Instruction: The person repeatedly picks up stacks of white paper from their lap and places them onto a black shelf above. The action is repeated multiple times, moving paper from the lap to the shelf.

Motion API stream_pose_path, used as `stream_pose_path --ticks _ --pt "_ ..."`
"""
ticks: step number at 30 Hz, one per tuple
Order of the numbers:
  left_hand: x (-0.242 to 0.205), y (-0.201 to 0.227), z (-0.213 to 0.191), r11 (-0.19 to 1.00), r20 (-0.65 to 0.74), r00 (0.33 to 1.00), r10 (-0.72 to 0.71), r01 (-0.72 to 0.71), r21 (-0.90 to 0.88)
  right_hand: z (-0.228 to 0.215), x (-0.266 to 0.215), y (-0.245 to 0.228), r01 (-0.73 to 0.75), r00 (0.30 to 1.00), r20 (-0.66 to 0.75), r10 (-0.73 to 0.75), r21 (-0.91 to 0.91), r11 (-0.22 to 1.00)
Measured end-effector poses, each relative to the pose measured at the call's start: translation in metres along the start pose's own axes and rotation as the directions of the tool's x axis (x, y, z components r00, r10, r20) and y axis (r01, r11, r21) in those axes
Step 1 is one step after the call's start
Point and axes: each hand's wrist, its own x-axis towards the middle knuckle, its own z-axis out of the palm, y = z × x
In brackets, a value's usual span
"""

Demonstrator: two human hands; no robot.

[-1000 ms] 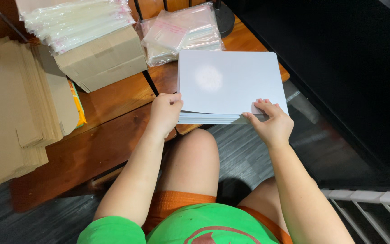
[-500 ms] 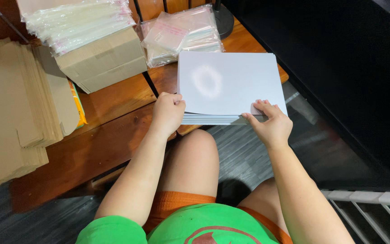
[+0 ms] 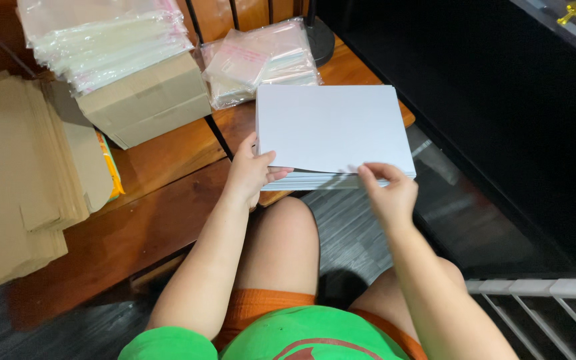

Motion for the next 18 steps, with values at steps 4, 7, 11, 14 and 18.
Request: stream_pose_path --ticks 4,7,11,14,18 --pt "0.015 -0.008 -0.004 1.0 0.062 0.998 0.007 -0.006 -0.016 0.035 -0.032 -0.04 -0.261 0.959 0.202 0.198 0.359 0.896" --pt "0.018 -0.009 -0.005 0.998 0.086 0.996 0.008 -0.003 -0.068 0.048 -0.041 -0.07 -0.626 0.762 0.567 0.312 0.522 0.58" --pt "0.026 -0.016 -0.01 0.995 0.083 0.997 0.005 0.003 -0.096 0.058 -0.026 -0.072 -0.737 0.673 0.67 0.312 0.64 0.216" --pt "0.031 -0.024 -0.015 0.995 0.086 0.996 0.0 0.008 -0.1 0.049 -0.014 -0.063 -0.719 0.67 0.644 0.37 0.686 0.109" --pt "0.02 -0.016 -0.014 0.998 0.079 0.997 -0.006 0.01 -0.058 0.021 0.0 -0.048 -0.67 0.66 0.57 0.488 0.741 0.041"
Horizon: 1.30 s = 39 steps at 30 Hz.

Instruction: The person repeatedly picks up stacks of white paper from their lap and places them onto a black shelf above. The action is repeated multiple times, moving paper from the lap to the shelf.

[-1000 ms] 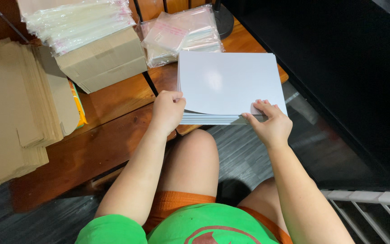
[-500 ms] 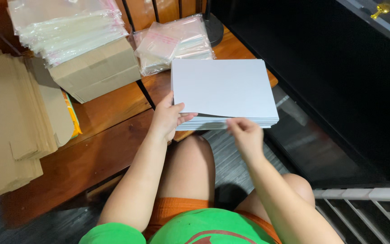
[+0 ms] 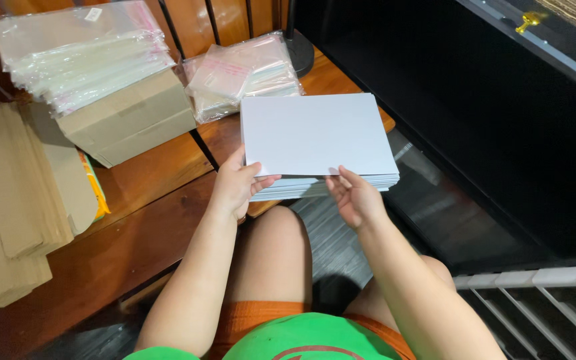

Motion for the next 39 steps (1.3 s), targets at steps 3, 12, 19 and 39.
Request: stream_pose_path --ticks 3,12,19,39 --pt "-0.003 0.002 0.0 1.0 -0.01 1.0 0.003 -0.003 0.019 -0.022 0.007 -0.021 0.059 0.996 -0.061 -0.061 -0.029 0.998" --pt "0.006 -0.01 -0.008 0.99 -0.089 0.996 -0.013 0.025 0.137 -0.102 0.082 -0.078 0.222 0.943 -0.16 -0.291 -0.348 0.911" --pt "-0.011 0.001 0.001 0.949 -0.135 0.99 0.042 0.003 0.314 -0.087 0.063 -0.095 0.223 0.928 -0.126 -0.351 -0.567 0.793" --pt "-0.032 0.021 0.022 0.932 -0.18 0.984 0.013 0.053 0.358 -0.054 0.037 -0.119 0.119 0.982 -0.028 -0.186 -0.673 0.73"
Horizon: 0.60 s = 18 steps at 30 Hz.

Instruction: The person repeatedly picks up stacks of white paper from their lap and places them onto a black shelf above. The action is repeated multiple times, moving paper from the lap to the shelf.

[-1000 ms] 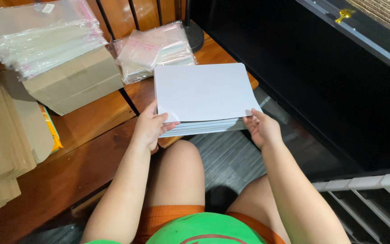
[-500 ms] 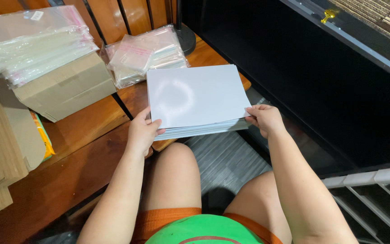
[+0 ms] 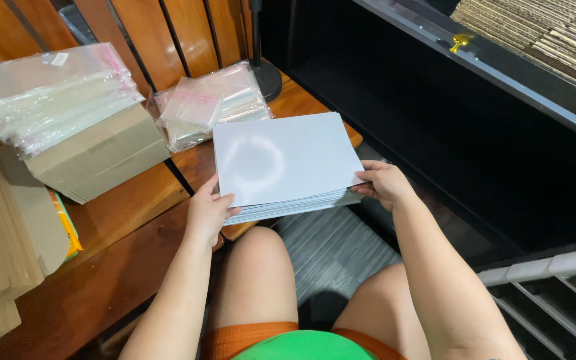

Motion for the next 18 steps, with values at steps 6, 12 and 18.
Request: stream_pose_path --ticks 6,12,18 --pt "0.022 -0.02 -0.002 0.993 -0.004 0.998 0.069 -0.069 -0.091 0.002 0.0 0.005 0.024 1.0 -0.005 -0.023 0.156 0.987" --pt "0.021 0.001 -0.01 0.983 0.014 0.994 0.111 -0.108 -0.152 -0.002 -0.035 -0.02 0.032 0.999 -0.038 -0.022 0.296 0.955" --pt "0.005 0.045 -0.011 0.924 0.041 0.948 0.314 -0.296 -0.242 -0.018 -0.104 -0.087 0.094 0.994 0.018 -0.111 0.405 0.91"
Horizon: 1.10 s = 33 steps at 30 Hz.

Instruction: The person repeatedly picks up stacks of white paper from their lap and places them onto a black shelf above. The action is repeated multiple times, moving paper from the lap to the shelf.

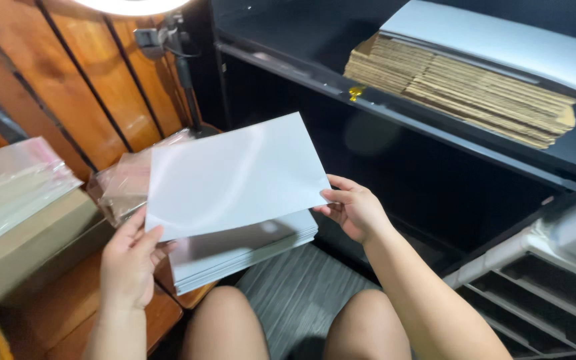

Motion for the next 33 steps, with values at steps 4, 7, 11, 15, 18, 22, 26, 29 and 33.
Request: stream_pose_path --ticks 4,7,11,15,18,22,26,29,33 --pt "-0.009 0.044 0.035 0.998 0.052 0.997 0.052 -0.05 -0.033 -0.002 -0.02 -0.042 0.084 0.996 0.018 -0.085 0.074 0.994" --pt "-0.009 0.068 0.064 0.984 0.149 0.973 0.174 -0.166 -0.064 -0.01 -0.031 -0.077 0.165 0.985 -0.073 -0.156 0.136 0.977" --pt "-0.013 0.104 0.109 0.966 0.231 0.938 0.257 -0.249 -0.061 -0.035 -0.038 -0.124 0.27 0.962 0.002 -0.273 0.147 0.952" --pt "-0.026 0.147 0.166 0.962 0.357 0.905 0.23 -0.267 0.056 -0.069 -0.045 -0.17 0.315 0.947 -0.001 -0.321 0.183 0.931" --pt "-0.014 0.16 0.209 0.944 0.402 0.885 0.233 -0.305 0.125 -0.102 -0.046 -0.203 0.376 0.924 -0.107 -0.366 0.095 0.922" --pt "0.008 0.163 0.266 0.883 0.46 0.825 0.328 -0.441 0.161 -0.143 -0.047 -0.239 0.424 0.876 -0.314 -0.366 0.143 0.894" --pt "0.031 0.154 0.323 0.94 0.455 0.847 0.276 -0.336 0.056 -0.168 -0.056 -0.264 0.444 0.827 -0.438 -0.351 0.13 0.886" --pt "0.045 0.15 0.359 0.947 0.433 0.869 0.239 -0.307 0.095 -0.184 -0.056 -0.277 0.478 0.792 -0.499 -0.351 0.149 0.866" --pt "0.054 0.149 0.397 0.923 0.399 0.891 0.219 -0.322 0.212 -0.206 -0.041 -0.291 0.536 0.757 -0.544 -0.362 0.199 0.821"
